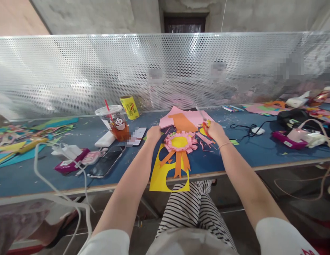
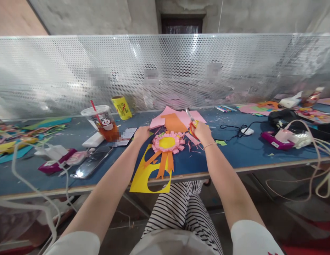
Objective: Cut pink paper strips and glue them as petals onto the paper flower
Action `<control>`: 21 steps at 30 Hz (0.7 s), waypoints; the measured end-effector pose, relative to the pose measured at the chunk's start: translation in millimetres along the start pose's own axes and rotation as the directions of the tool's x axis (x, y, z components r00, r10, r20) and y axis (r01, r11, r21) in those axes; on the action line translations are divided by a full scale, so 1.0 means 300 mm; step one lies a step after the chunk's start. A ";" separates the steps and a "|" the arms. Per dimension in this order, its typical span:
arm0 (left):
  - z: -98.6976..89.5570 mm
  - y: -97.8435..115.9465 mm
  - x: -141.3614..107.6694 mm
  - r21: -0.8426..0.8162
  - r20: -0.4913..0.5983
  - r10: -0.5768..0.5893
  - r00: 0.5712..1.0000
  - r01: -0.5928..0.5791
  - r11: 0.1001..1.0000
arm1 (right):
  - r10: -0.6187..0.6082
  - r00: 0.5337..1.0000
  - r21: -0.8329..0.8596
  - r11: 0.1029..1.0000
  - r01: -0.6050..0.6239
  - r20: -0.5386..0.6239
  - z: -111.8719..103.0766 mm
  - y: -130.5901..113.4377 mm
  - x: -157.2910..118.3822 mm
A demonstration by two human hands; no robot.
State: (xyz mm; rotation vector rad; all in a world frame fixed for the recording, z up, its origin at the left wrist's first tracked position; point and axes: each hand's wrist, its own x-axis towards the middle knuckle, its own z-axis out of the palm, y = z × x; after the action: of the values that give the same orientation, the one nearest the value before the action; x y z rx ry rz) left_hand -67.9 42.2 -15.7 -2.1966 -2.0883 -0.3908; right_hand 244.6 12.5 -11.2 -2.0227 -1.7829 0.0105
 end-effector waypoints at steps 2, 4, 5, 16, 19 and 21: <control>0.001 0.001 0.000 0.017 0.013 -0.001 1.000 0.000 1.000 | 0.111 0.992 0.023 0.994 -0.110 -0.068 -0.025 0.055 0.016; 0.002 0.003 0.002 0.028 0.030 -0.006 1.000 0.005 1.000 | 0.151 0.987 0.011 0.989 -0.151 -0.047 -0.030 0.113 0.032; 0.002 0.003 0.002 0.030 0.035 -0.011 0.999 0.010 1.000 | 0.152 0.988 -0.007 0.988 -0.152 -0.014 -0.025 0.137 0.040; -0.006 0.007 -0.001 -0.047 -0.065 -0.026 0.998 0.023 0.999 | 0.195 0.981 0.007 0.981 -0.195 0.014 0.038 0.178 0.075; -0.011 0.005 0.002 -0.094 -0.146 -0.038 0.989 0.024 0.995 | 0.278 0.956 0.098 0.958 -0.269 -0.093 0.027 0.232 0.092; -0.015 0.003 0.004 -0.147 -0.199 -0.066 0.978 0.037 0.988 | 0.331 0.931 0.144 0.940 -0.310 -0.156 0.027 0.277 0.103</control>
State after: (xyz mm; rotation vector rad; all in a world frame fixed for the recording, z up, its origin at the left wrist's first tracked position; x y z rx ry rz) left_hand -67.6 42.3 -10.9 -2.0749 -2.0687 -0.7582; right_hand 325.6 38.6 -37.1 -2.1336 -1.2982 0.0317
